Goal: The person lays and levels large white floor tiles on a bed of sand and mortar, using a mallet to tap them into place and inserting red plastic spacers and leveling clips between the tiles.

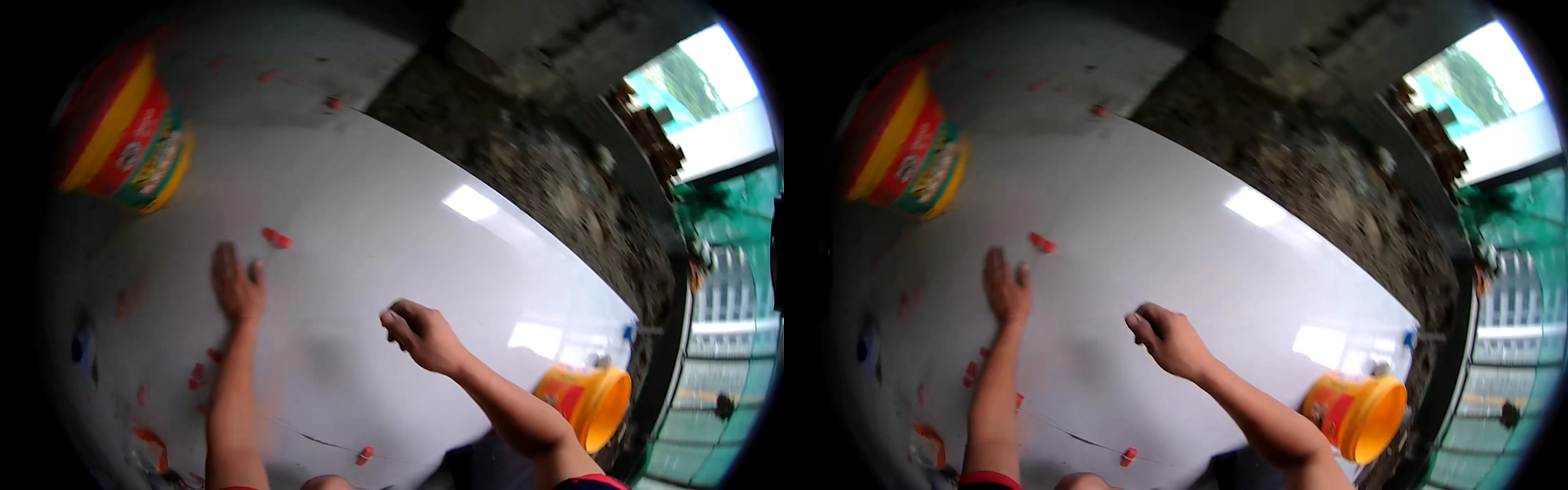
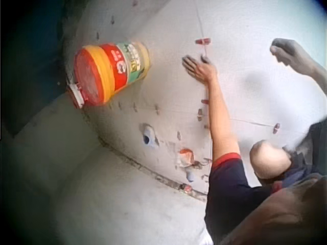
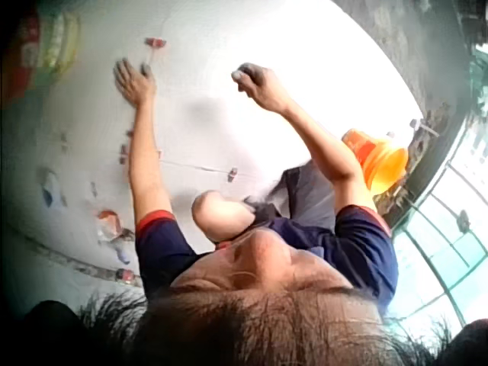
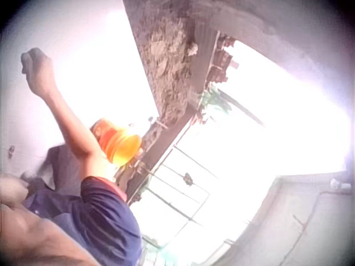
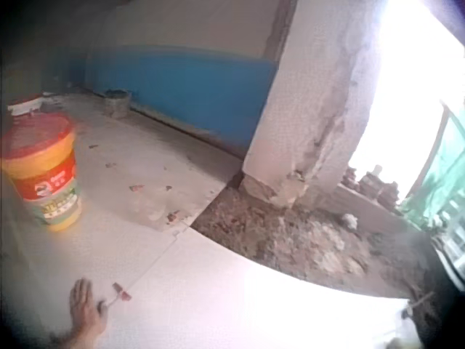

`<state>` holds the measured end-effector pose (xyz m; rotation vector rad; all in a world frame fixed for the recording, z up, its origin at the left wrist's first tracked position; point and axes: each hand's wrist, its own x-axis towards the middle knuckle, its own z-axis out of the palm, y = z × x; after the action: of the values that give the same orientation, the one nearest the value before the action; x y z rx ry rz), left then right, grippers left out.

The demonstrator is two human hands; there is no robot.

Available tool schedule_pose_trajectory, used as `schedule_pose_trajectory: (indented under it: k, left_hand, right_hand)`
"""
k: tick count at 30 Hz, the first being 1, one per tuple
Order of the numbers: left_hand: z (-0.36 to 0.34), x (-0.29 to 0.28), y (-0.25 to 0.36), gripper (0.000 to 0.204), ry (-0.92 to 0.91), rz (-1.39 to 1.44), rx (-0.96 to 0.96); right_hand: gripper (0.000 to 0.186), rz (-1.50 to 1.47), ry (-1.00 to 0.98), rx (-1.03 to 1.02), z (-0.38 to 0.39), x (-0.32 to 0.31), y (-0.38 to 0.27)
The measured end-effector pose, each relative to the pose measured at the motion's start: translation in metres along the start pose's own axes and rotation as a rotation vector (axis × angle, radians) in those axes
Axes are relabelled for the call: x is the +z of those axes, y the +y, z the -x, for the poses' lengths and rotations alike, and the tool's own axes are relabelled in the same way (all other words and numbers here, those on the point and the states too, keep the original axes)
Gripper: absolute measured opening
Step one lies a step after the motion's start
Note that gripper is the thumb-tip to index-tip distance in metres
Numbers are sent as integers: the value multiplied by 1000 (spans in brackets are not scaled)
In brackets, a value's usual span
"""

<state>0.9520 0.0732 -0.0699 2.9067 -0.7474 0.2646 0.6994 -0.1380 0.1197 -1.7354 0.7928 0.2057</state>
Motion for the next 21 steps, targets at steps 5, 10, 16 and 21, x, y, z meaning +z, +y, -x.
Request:
schedule_pose_trajectory:
  k: [5,10,16,21]
  left_hand:
    - [-14,24,-106,55,193,-100,96]
    - [19,70,-62,74,-28,-362,-246]
    - [60,58,10,79,5,-444,-206]
    - [42,27,-8,73,77,-430,-165]
  right_hand:
    - [27,-176,928,-29,219,-159,94]
    - [25,-302,1232,496,402,-254,223]
    - [48,209,676,826,359,-252,349]
    - [35,149,1017,552,264,-229,391]
